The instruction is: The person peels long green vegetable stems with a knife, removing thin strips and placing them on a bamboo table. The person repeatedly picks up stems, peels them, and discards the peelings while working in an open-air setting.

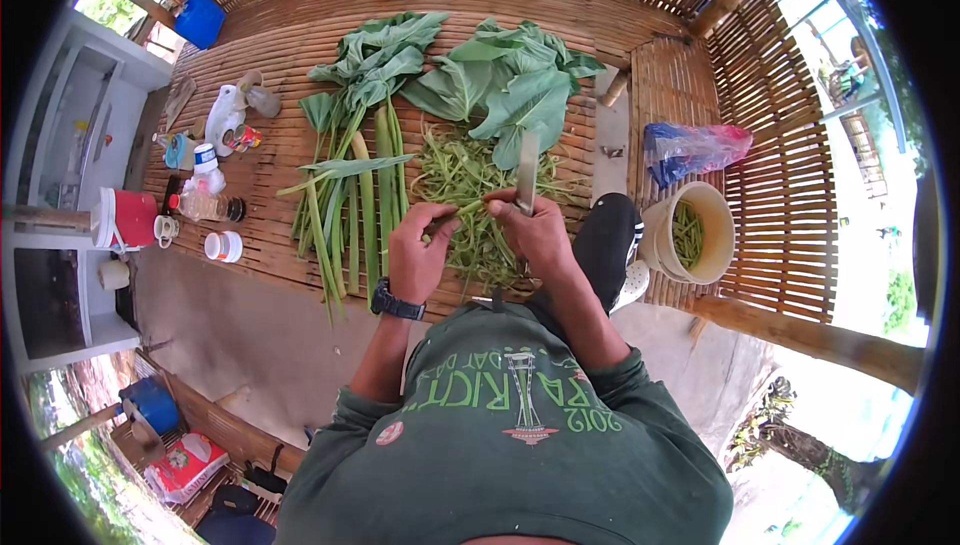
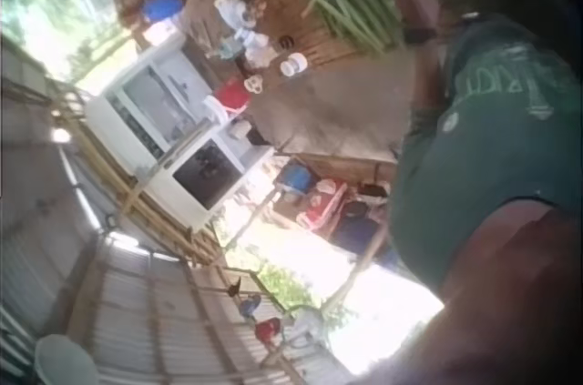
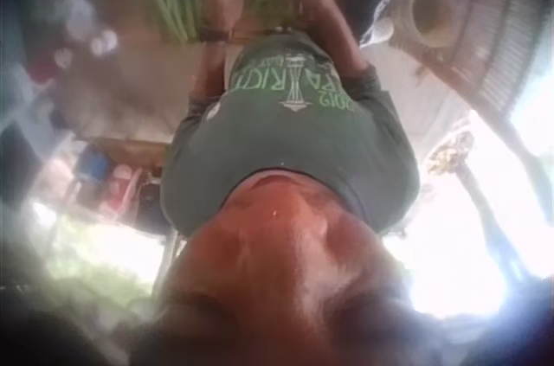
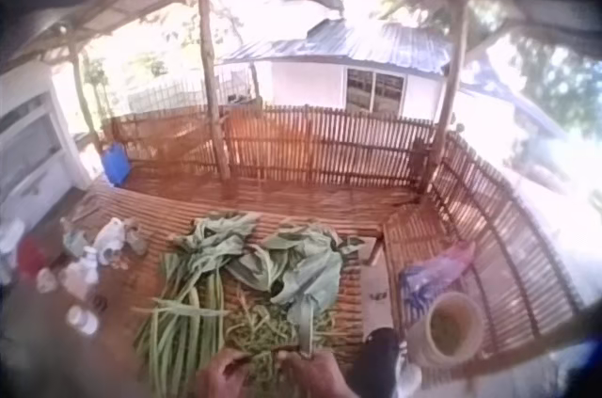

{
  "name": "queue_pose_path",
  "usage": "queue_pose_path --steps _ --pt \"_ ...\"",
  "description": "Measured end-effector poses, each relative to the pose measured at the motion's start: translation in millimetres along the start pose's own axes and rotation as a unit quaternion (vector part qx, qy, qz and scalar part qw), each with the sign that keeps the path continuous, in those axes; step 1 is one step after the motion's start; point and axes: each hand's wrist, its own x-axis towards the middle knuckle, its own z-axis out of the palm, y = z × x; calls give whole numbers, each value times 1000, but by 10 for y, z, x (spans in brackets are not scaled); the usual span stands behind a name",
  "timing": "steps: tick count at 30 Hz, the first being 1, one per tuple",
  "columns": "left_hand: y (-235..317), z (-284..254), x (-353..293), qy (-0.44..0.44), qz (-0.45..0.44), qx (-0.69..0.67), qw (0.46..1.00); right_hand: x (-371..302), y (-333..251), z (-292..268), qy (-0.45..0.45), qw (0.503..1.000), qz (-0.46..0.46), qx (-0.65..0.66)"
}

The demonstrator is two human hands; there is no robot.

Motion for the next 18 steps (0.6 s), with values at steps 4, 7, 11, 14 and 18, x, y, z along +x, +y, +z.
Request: queue_pose_path --steps 4,7,11,14,18 --pt "-256 68 -67 1 -84 -107 991 105 55 -261 -13 976 6 215" --pt "-421 75 -116 -7 -130 -160 978 131 64 -484 -21 959 25 282" --pt "-403 129 -141 -8 -169 -233 958 79 70 -603 -26 955 17 296" --pt "-248 193 -110 -43 -187 -314 930 -1 23 -514 -20 963 11 269" --pt "51 277 -67 -92 -208 -327 917 -13 86 -420 -50 965 2 257"
